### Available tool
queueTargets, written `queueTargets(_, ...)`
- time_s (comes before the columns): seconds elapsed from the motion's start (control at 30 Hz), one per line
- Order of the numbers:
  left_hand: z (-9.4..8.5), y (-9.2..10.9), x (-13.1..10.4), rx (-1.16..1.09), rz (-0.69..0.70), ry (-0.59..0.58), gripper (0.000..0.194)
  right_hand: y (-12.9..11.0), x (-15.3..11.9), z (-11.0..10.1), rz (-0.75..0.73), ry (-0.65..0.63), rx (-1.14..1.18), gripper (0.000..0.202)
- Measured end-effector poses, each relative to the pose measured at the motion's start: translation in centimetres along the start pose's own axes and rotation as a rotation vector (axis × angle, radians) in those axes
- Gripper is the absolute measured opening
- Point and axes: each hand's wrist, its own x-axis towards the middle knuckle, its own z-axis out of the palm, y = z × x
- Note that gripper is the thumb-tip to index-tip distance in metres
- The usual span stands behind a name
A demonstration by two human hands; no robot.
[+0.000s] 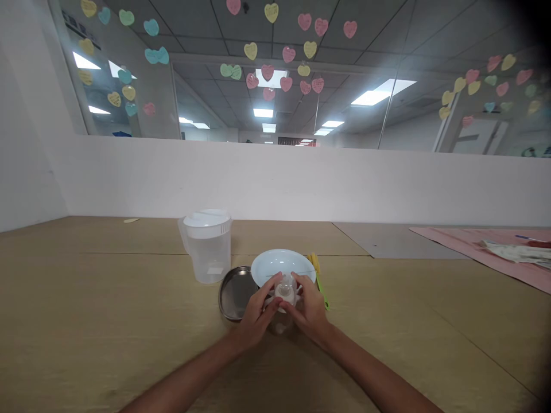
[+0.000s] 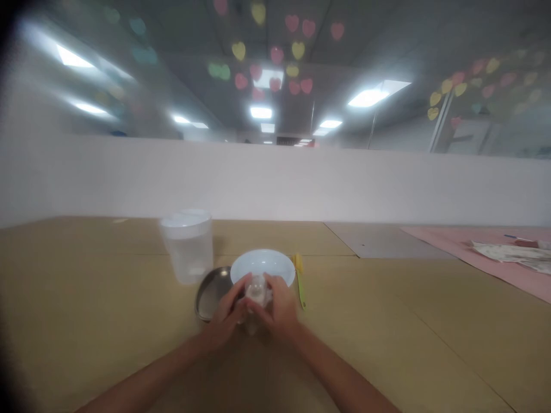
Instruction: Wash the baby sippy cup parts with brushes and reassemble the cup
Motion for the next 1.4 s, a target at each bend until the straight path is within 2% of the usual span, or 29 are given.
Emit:
queueTargets(0.5, -0.2, -0.2, 0.3, -0.049, -0.031, -0.003, 0.046, -0.8, -0.3, 0.1, 0.004, 0.002, -0.007, 0.031)
queueTargets(0.67, -0.4, -0.2, 0.1, -0.089, -0.002, -0.025, 0.045, -0.8, 0.1, -0.2, 0.013, -0.070, -0.020, 0.032)
queueTargets(0.73, -0.7, -0.2, -0.1, -0.068, 0.040, -0.072, 0.051, -0.6, 0.3, -0.4, 0.006, -0.104, 0.006, 0.039)
queueTargets(0.8, -0.9, -0.5, -0.3, -0.037, 0.101, -0.113, 0.064, -0.3, 0.3, -0.7, -0.008, -0.108, 0.089, 0.048)
queueTargets(0.93, -0.9, -1.2, -0.4, 0.105, 0.167, -0.099, 0.087, -0.1, 0.2, -1.1, 0.017, -0.050, 0.269, 0.057)
queueTargets(1.0, -0.6, -1.1, -0.3, 0.205, 0.172, -0.077, 0.081, -0.2, 0.1, -1.0, 0.020, -0.070, 0.298, 0.058)
queueTargets(1.13, 0.0, -0.2, -0.2, 0.318, 0.157, -0.093, 0.049, -0.5, -0.1, -0.7, -0.003, -0.068, 0.262, 0.056)
queueTargets(1.23, 0.2, 0.0, -0.4, 0.337, 0.138, -0.105, 0.051, -0.7, 0.0, -0.7, 0.020, -0.060, 0.305, 0.049)
queueTargets(1.33, 0.2, -0.7, -0.5, 0.395, 0.152, -0.077, 0.057, -0.6, 0.1, -0.9, 0.029, -0.039, 0.351, 0.044)
queueTargets(1.4, 0.3, -1.2, -0.5, 0.437, 0.183, -0.057, 0.057, -0.5, 0.1, -1.0, -0.042, 0.009, 0.285, 0.046)
